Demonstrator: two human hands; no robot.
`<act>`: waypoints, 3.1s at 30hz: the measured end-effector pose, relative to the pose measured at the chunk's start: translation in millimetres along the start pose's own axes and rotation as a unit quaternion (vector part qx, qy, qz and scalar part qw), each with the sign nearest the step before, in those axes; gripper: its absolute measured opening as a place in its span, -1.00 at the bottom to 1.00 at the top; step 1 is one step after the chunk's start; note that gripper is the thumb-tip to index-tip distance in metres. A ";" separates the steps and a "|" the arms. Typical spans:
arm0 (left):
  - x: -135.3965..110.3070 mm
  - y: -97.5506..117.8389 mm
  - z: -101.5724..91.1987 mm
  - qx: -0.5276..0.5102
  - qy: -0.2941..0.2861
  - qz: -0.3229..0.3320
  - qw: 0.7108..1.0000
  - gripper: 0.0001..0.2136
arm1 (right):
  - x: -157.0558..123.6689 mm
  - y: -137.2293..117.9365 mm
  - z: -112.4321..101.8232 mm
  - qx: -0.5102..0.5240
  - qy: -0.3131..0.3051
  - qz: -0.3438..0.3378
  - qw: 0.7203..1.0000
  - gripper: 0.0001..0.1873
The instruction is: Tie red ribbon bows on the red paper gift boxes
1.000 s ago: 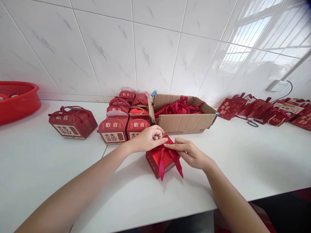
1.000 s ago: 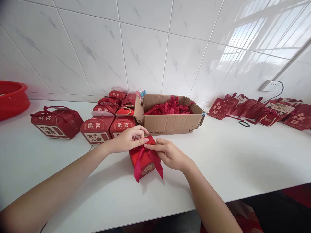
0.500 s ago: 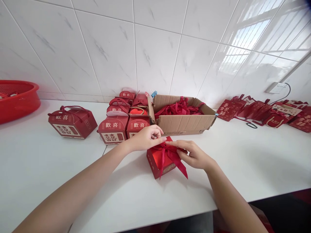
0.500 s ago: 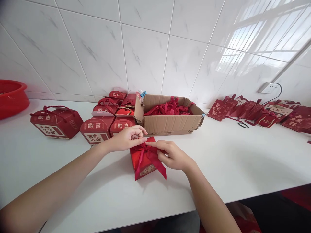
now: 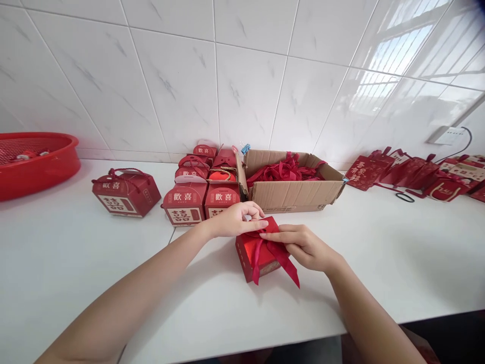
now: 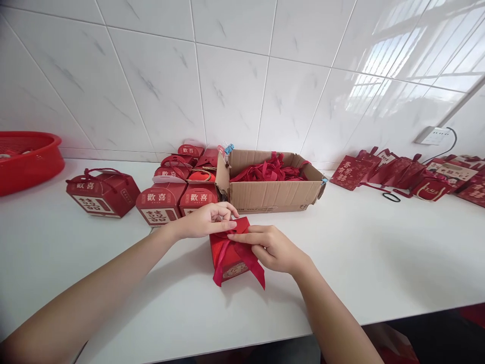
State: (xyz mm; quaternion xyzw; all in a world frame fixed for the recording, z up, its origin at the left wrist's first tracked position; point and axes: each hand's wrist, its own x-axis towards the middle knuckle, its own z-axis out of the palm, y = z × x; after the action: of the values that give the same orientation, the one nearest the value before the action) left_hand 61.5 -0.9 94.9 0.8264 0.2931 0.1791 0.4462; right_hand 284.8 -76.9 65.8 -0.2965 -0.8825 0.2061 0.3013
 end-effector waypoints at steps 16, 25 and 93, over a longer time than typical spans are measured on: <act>0.6 -2.0 -2.2 0.063 0.012 0.012 0.998 -0.57 | -1.2 -11.0 -7.2 -0.058 -0.081 0.010 0.995 -0.41; 0.6 1.8 0.3 -0.014 0.018 0.009 1.000 -0.58 | -0.3 -6.2 -6.2 0.035 0.038 0.106 0.993 -0.44; -11.0 19.1 -2.2 0.100 0.000 -0.061 0.993 -0.57 | 18.5 -10.6 12.4 0.143 0.213 0.350 0.901 -0.39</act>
State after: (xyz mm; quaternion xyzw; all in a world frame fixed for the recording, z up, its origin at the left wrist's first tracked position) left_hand 58.1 -14.8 111.8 0.8474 0.3595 0.1213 0.3715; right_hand 260.6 -75.1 70.0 -0.5769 -0.5976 0.3536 0.4300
